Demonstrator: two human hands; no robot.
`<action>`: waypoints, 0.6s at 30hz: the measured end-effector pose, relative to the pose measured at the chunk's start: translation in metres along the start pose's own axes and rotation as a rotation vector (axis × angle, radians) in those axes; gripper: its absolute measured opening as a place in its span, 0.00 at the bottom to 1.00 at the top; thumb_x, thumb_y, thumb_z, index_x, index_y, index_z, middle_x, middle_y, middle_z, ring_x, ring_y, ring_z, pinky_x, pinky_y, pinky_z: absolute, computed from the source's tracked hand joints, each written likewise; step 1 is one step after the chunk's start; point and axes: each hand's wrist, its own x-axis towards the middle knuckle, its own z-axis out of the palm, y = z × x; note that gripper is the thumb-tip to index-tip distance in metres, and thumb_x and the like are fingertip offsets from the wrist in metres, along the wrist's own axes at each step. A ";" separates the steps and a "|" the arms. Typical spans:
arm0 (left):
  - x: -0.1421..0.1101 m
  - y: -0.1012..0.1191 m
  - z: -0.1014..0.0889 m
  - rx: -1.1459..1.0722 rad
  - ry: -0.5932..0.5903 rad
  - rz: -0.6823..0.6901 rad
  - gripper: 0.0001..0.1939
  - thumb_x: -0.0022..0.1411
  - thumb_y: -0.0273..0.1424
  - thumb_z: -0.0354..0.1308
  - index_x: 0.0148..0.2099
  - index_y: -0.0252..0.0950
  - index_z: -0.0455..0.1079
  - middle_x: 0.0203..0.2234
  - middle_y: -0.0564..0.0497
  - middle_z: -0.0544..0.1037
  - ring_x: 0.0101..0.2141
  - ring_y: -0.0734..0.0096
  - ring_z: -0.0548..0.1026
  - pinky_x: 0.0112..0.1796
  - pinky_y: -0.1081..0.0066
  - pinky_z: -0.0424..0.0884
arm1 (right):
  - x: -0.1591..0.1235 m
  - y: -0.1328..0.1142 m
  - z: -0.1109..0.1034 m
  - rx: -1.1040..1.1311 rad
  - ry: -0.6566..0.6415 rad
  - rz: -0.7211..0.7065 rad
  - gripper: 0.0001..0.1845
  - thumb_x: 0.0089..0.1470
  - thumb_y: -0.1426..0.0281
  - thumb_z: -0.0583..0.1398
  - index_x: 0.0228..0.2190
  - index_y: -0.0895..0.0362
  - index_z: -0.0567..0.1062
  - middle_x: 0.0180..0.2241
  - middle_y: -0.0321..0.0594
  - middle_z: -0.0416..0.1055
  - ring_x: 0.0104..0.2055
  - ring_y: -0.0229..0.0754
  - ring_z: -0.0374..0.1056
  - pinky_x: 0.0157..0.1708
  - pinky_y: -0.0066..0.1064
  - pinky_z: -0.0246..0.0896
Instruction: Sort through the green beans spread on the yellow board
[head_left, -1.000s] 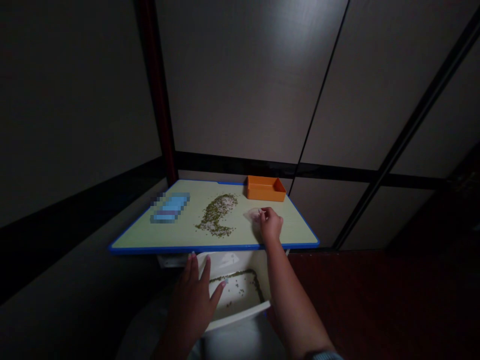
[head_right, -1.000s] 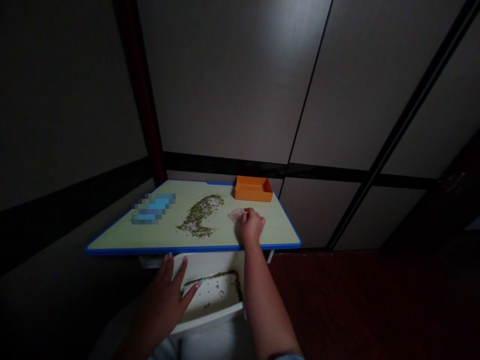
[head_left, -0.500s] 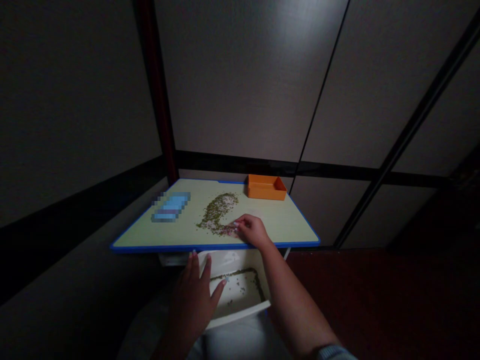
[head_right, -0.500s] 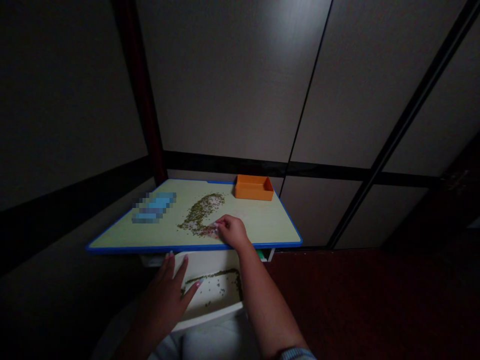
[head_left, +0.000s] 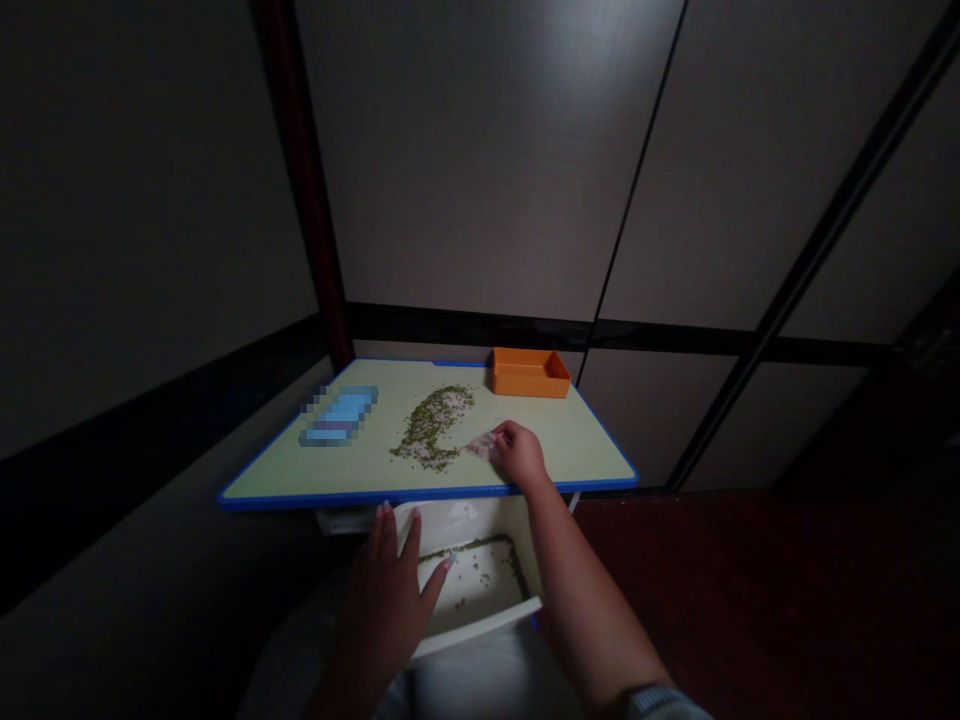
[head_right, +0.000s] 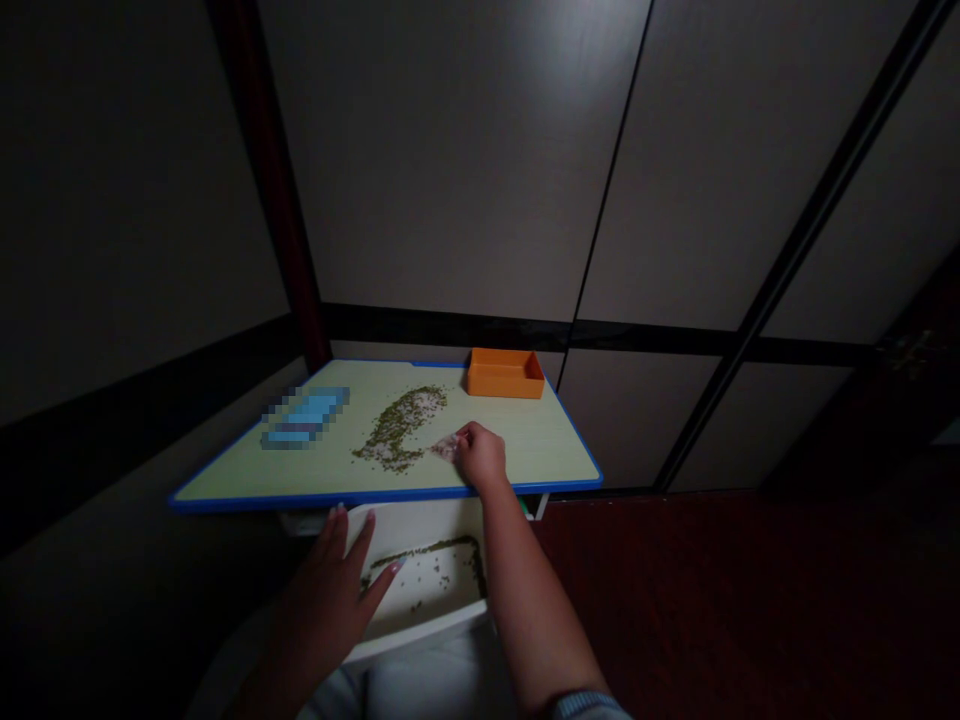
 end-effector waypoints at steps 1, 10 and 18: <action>0.000 0.001 -0.001 0.001 -0.009 -0.005 0.34 0.58 0.45 0.52 0.60 0.27 0.63 0.61 0.29 0.61 0.64 0.44 0.53 0.58 0.52 0.61 | 0.000 0.000 -0.001 -0.014 0.014 0.018 0.06 0.54 0.70 0.58 0.32 0.54 0.77 0.32 0.38 0.76 0.34 0.39 0.68 0.34 0.26 0.57; 0.000 0.004 -0.007 -0.017 -0.036 -0.015 0.34 0.58 0.45 0.52 0.60 0.27 0.63 0.62 0.29 0.59 0.64 0.43 0.52 0.59 0.52 0.59 | 0.004 0.002 -0.015 -0.203 0.168 0.211 0.10 0.59 0.67 0.54 0.37 0.54 0.75 0.34 0.39 0.77 0.36 0.41 0.70 0.37 0.29 0.53; 0.000 0.004 -0.001 -0.057 -0.007 -0.040 0.35 0.58 0.45 0.51 0.61 0.28 0.62 0.63 0.31 0.59 0.65 0.44 0.51 0.59 0.52 0.59 | 0.014 -0.017 -0.013 -0.439 0.073 0.176 0.12 0.61 0.67 0.52 0.39 0.56 0.74 0.36 0.45 0.77 0.38 0.43 0.70 0.39 0.32 0.50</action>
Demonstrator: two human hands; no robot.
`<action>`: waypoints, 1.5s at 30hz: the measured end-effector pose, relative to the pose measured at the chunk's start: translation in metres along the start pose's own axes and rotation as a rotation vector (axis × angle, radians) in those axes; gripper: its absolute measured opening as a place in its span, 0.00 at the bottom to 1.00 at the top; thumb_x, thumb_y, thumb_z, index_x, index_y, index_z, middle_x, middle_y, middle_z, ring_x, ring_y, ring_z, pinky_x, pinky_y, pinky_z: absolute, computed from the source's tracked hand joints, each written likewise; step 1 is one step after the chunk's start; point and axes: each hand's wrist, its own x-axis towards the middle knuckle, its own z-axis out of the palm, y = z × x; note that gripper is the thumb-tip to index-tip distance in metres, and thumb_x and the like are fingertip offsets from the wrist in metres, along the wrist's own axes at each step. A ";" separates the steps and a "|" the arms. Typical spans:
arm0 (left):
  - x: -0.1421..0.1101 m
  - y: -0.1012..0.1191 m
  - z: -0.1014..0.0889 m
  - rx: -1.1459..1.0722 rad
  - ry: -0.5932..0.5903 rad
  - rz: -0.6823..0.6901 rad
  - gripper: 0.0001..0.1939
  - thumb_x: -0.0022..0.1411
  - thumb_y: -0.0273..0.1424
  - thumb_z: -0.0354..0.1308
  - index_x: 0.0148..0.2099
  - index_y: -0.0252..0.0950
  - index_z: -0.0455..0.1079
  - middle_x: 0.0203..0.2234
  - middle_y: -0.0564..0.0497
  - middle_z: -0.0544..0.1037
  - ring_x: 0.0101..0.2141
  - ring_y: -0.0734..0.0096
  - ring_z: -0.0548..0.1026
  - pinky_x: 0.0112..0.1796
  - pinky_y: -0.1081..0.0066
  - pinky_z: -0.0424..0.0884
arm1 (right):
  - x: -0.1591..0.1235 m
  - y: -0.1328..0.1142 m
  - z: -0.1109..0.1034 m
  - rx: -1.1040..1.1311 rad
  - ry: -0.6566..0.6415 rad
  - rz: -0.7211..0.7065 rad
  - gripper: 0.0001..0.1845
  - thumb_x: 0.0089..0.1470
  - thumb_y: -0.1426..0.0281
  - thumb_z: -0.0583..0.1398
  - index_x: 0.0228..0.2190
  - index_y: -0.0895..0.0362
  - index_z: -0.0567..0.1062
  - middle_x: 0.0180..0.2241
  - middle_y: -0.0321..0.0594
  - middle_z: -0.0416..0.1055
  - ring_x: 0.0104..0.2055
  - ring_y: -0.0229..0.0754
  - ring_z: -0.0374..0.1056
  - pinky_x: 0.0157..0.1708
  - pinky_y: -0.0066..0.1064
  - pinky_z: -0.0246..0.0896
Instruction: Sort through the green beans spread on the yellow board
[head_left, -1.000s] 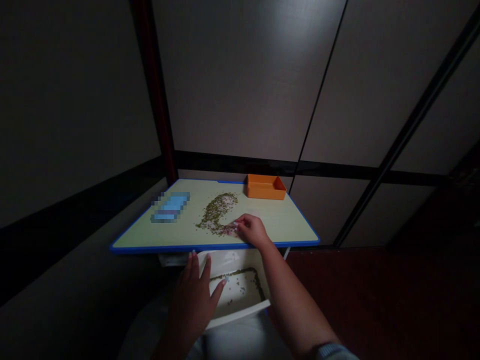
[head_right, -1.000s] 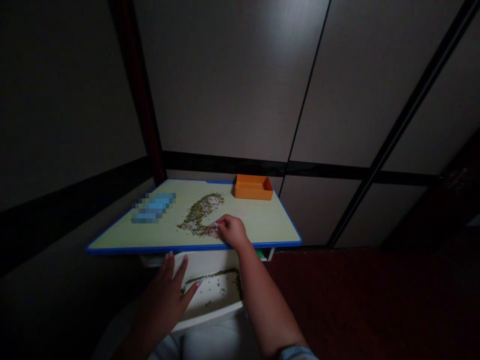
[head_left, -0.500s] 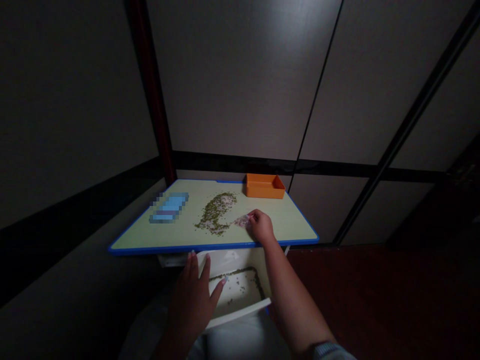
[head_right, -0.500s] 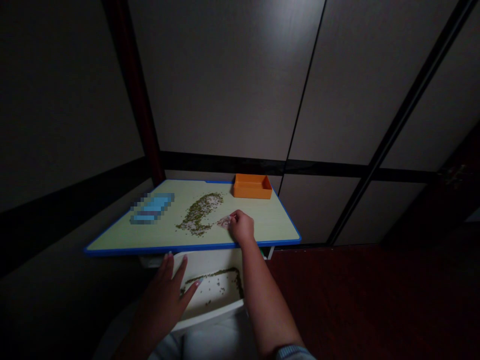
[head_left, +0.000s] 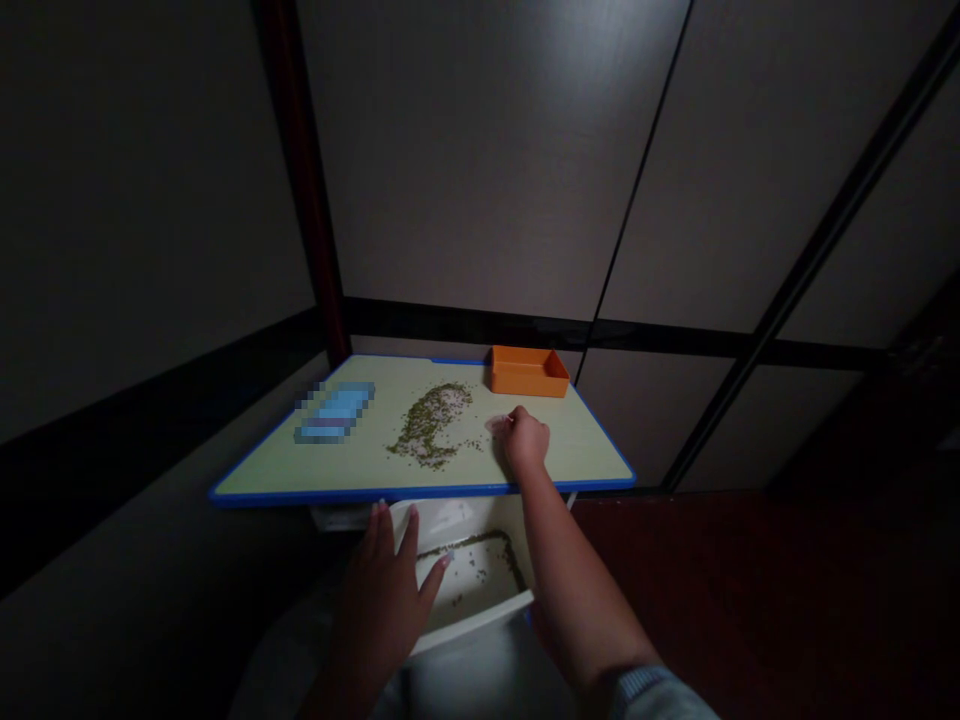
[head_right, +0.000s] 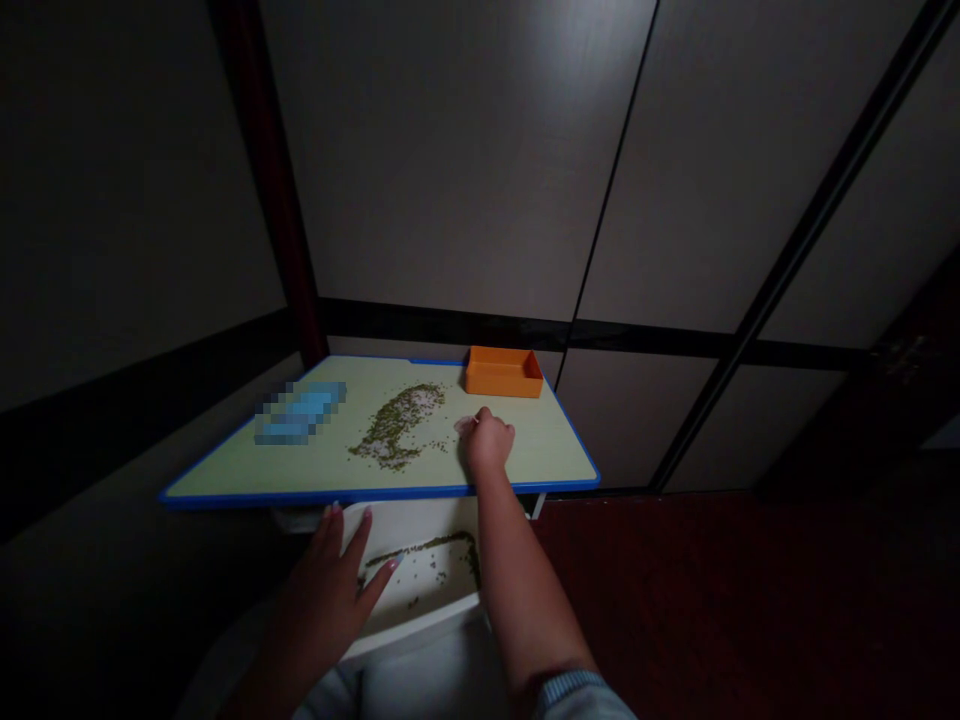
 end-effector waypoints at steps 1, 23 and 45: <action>0.000 -0.001 0.001 -0.011 0.003 -0.002 0.35 0.58 0.45 0.51 0.61 0.27 0.62 0.63 0.31 0.59 0.65 0.44 0.51 0.59 0.52 0.59 | 0.001 -0.003 0.001 -0.005 -0.011 -0.016 0.12 0.61 0.67 0.52 0.39 0.56 0.74 0.35 0.45 0.77 0.38 0.43 0.70 0.39 0.32 0.50; 0.005 0.016 -0.014 0.002 -0.120 -0.104 0.35 0.59 0.45 0.49 0.63 0.30 0.58 0.64 0.30 0.55 0.66 0.44 0.47 0.57 0.53 0.60 | 0.013 -0.001 0.001 0.007 -0.024 0.041 0.10 0.58 0.65 0.54 0.35 0.56 0.73 0.35 0.45 0.77 0.39 0.46 0.71 0.37 0.33 0.52; 0.003 0.015 -0.010 -0.045 -0.166 -0.138 0.34 0.59 0.45 0.48 0.65 0.37 0.55 0.66 0.36 0.49 0.66 0.49 0.45 0.59 0.52 0.57 | 0.061 -0.023 0.033 -0.067 -0.080 -0.108 0.11 0.58 0.65 0.55 0.38 0.56 0.73 0.39 0.47 0.77 0.44 0.48 0.70 0.42 0.35 0.52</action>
